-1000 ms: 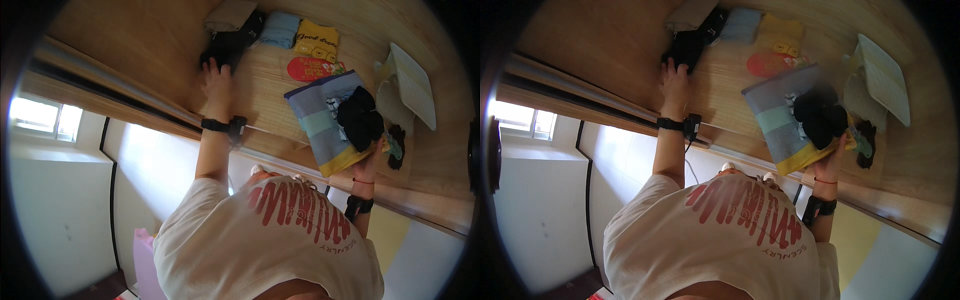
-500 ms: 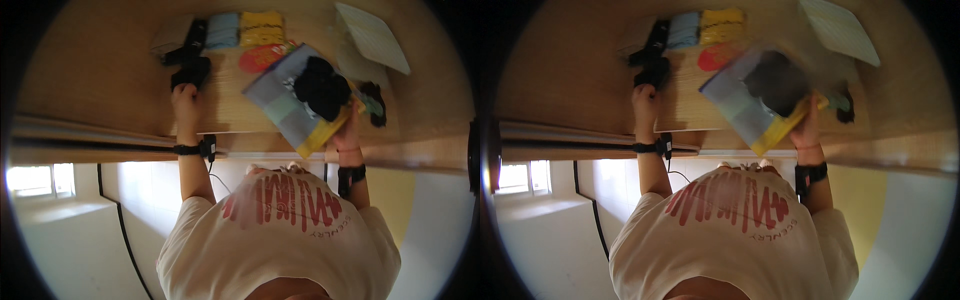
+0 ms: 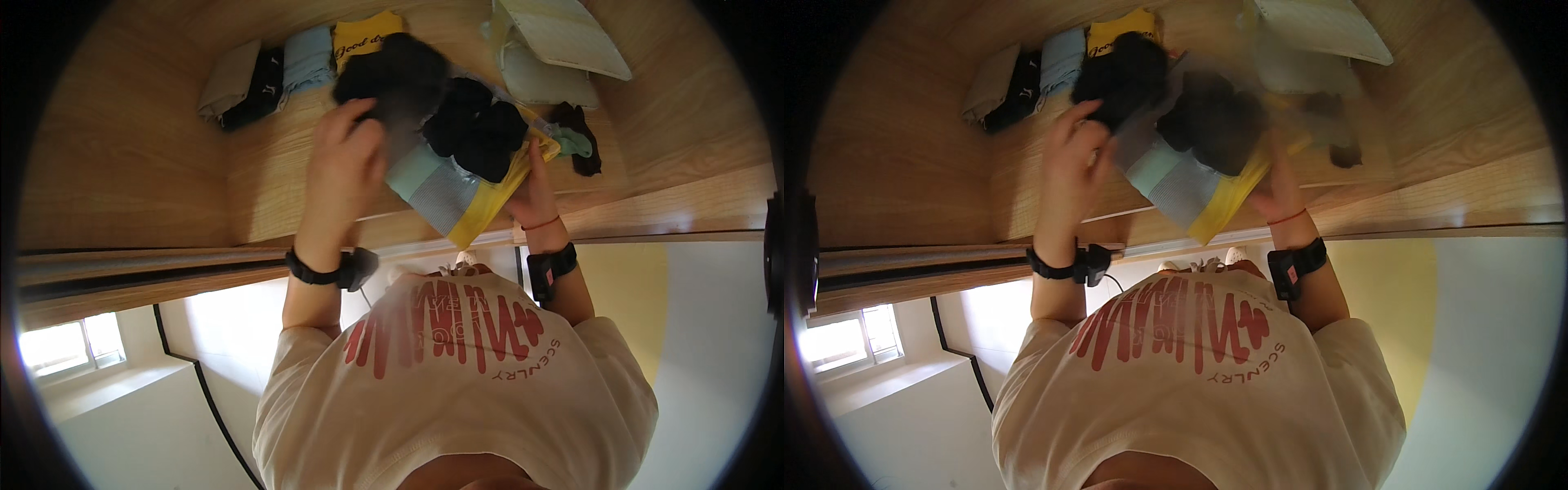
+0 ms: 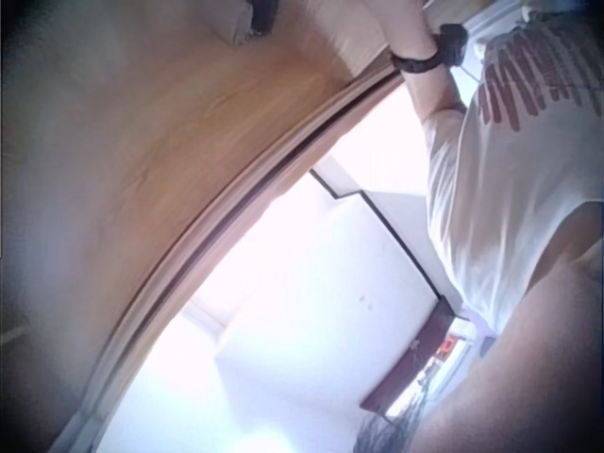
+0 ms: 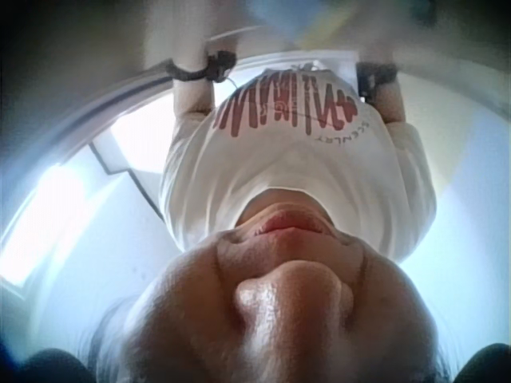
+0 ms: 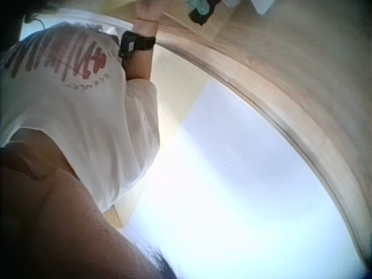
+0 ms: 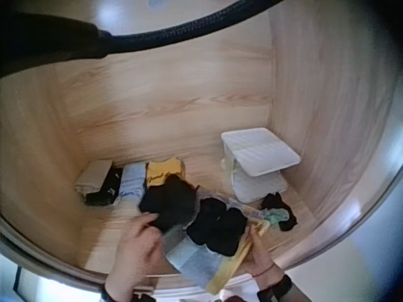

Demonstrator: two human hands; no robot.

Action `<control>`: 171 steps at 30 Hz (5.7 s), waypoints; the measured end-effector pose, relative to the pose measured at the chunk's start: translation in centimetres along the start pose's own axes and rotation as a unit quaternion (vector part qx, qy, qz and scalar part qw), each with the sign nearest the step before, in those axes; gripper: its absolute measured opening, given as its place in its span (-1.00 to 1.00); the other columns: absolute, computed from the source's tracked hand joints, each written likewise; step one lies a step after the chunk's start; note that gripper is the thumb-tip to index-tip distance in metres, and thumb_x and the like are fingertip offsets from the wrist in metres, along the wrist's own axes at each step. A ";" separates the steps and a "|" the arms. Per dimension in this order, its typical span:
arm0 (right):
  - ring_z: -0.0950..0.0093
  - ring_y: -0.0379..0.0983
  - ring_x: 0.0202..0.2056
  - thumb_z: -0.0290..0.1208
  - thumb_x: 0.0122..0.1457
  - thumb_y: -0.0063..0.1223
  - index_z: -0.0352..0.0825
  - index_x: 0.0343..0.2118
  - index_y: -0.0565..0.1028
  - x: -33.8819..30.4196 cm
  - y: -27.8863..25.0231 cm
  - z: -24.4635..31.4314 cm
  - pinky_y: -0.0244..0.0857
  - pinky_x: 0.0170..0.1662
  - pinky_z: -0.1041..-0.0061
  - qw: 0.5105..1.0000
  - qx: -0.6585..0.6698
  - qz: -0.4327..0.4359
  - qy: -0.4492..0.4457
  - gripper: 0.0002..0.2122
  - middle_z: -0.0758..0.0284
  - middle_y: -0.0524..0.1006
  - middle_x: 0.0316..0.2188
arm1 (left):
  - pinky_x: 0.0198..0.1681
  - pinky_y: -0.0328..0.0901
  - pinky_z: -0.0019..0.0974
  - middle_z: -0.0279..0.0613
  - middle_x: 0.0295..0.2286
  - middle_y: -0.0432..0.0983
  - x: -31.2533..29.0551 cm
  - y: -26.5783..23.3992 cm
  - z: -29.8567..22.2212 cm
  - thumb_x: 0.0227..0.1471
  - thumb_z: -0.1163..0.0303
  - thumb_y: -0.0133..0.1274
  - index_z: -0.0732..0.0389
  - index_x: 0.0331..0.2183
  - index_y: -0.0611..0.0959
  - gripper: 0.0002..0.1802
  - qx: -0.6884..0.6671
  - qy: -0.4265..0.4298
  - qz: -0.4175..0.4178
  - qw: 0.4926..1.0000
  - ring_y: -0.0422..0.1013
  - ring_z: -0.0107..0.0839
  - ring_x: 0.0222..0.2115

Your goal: The person wipes a wooden door with a cloth, then cleans the headboard and bed frame. They adjust the bedsheet and pillow, wipe a wardrobe mirror and shelves, and finally pick up folded clothes from the wardrobe.

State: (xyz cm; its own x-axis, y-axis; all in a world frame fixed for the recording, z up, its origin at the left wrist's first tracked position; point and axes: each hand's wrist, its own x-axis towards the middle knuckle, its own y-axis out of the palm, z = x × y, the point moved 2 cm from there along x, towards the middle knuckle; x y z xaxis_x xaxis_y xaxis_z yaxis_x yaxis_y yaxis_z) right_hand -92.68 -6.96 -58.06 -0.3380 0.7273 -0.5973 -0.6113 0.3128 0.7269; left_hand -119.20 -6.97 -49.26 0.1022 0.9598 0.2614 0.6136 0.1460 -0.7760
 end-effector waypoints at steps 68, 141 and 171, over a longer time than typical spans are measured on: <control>0.37 0.25 0.04 -0.31 0.12 0.04 -0.23 0.04 0.27 -3.6 12.4 -5.4 0.10 0.13 0.28 0.990 -0.060 -0.125 -0.003 -0.58 0.32 0.35 0.00 | -0.22 0.37 -0.23 0.05 -0.23 0.48 9.5 3.2 27.6 -0.32 0.32 0.35 0.46 -0.18 0.44 -0.34 -0.378 -0.357 0.135 0.844 0.46 -0.15 -0.27; 0.45 0.36 -0.04 -0.19 0.25 -0.13 -0.24 0.05 0.30 -7.4 -2.9 8.1 0.28 0.03 0.39 0.997 -0.069 -0.020 0.004 -0.64 0.36 0.40 -0.03 | 0.07 0.22 -0.17 -0.10 0.01 0.33 2.1 5.4 -1.3 0.04 0.17 0.06 0.18 0.11 0.26 -0.35 -0.705 -0.369 0.264 0.545 0.32 -0.29 -0.01; 0.41 0.39 -0.04 -0.30 0.18 0.00 -0.34 0.05 0.29 4.5 -3.3 17.0 0.30 0.03 0.40 0.995 -0.079 0.030 0.045 -0.60 0.24 0.42 -0.03 | 0.03 0.25 -0.29 -0.15 -0.05 0.36 13.1 12.5 2.0 -0.01 0.36 0.09 0.23 0.08 0.24 -0.36 -0.680 -0.413 0.181 0.578 0.33 -0.37 -0.03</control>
State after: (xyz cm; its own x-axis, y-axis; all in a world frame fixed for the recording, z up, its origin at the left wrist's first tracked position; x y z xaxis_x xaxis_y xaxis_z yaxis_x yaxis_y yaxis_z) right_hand -80.04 5.69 -57.36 -0.4357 0.6822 -0.5872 -0.6900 0.1657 0.7046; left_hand -111.73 7.85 -56.66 0.3529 0.7375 -0.5759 0.7740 0.1158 0.6225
